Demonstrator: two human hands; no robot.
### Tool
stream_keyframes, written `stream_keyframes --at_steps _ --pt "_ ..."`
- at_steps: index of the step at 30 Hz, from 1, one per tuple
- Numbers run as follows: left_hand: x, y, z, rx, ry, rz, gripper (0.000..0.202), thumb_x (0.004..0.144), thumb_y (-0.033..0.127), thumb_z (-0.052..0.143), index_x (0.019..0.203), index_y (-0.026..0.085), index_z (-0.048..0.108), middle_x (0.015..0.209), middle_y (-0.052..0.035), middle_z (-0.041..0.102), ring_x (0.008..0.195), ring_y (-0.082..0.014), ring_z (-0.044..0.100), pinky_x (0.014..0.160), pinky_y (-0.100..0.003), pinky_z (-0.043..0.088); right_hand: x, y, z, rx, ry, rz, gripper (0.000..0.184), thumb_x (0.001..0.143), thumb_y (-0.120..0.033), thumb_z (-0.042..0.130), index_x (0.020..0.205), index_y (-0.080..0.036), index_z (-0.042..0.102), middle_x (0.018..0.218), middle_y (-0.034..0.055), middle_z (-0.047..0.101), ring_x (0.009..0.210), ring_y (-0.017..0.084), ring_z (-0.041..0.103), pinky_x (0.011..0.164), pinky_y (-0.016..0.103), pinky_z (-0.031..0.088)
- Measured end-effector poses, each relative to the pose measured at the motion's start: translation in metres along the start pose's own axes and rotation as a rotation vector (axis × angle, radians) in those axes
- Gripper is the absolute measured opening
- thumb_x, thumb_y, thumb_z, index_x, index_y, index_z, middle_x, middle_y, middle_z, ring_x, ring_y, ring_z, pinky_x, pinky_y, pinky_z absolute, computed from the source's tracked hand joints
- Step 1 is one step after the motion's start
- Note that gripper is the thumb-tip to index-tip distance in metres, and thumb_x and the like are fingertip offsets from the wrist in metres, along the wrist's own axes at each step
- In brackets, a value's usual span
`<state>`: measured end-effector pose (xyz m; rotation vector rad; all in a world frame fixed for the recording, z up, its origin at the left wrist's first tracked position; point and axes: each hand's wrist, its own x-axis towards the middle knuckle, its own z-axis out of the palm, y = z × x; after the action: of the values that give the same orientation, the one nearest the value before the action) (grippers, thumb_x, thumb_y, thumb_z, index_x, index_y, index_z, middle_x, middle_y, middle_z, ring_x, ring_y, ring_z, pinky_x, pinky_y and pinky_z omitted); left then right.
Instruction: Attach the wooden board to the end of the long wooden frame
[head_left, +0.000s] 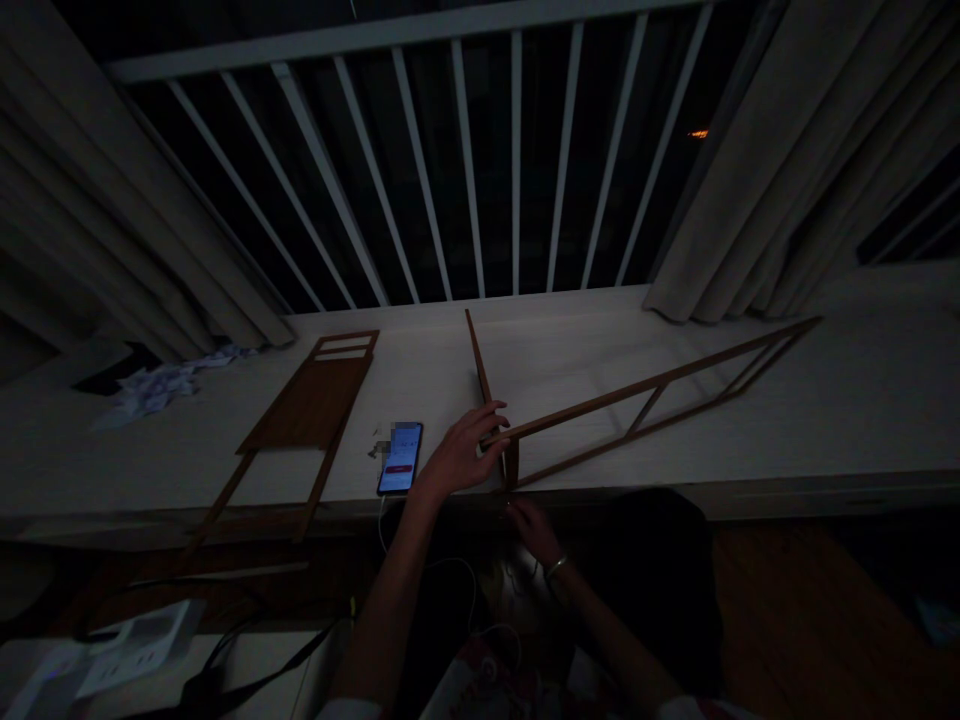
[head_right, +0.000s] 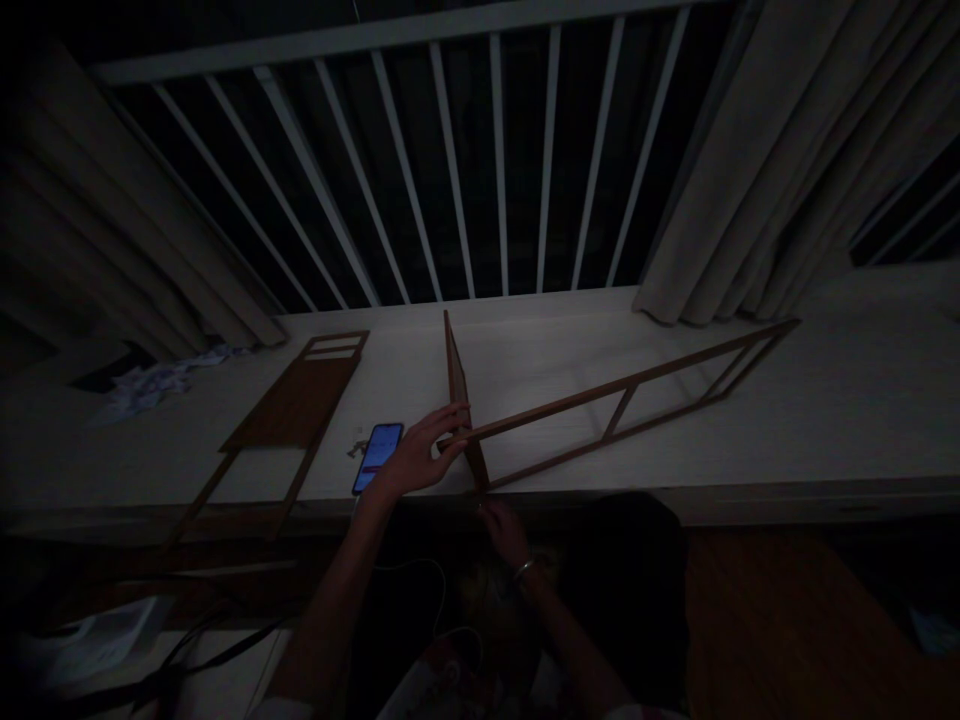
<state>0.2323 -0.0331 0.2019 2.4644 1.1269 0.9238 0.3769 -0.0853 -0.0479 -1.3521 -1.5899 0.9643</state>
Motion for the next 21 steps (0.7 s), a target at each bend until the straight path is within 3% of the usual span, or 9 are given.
stream_keyframes --at_steps 12,17,21 --pt "-0.001 -0.001 0.001 0.015 -0.010 -0.020 0.027 0.081 0.025 0.046 0.108 0.021 0.051 0.127 -0.0067 0.044 0.116 -0.0179 0.042 0.098 -0.037 0.036 -0.004 -0.013 -0.015 -0.211 0.216 0.098 0.035 0.071 -0.054 0.051 0.070 -0.020 0.058 0.072 0.0032 0.060 0.067 0.017 0.056 0.063 0.027 0.040" --pt "-0.001 0.000 0.001 -0.002 -0.007 -0.019 0.029 0.081 0.025 0.046 0.110 0.022 0.051 0.127 -0.0061 0.044 0.115 -0.0186 0.043 0.097 -0.039 0.037 -0.007 -0.026 -0.019 -0.267 0.315 0.104 0.034 0.068 -0.053 0.055 0.079 -0.021 0.055 0.076 0.0023 0.059 0.068 0.017 0.055 0.062 0.026 0.040" --pt "-0.001 0.001 0.001 -0.014 -0.008 -0.034 0.031 0.082 0.026 0.046 0.112 0.022 0.050 0.128 -0.0065 0.043 0.116 -0.0195 0.042 0.098 -0.040 0.036 -0.007 -0.033 -0.021 -0.296 0.319 0.044 0.032 0.072 -0.048 0.053 0.088 -0.021 0.050 0.083 0.0022 0.057 0.073 0.017 0.054 0.064 0.026 0.040"
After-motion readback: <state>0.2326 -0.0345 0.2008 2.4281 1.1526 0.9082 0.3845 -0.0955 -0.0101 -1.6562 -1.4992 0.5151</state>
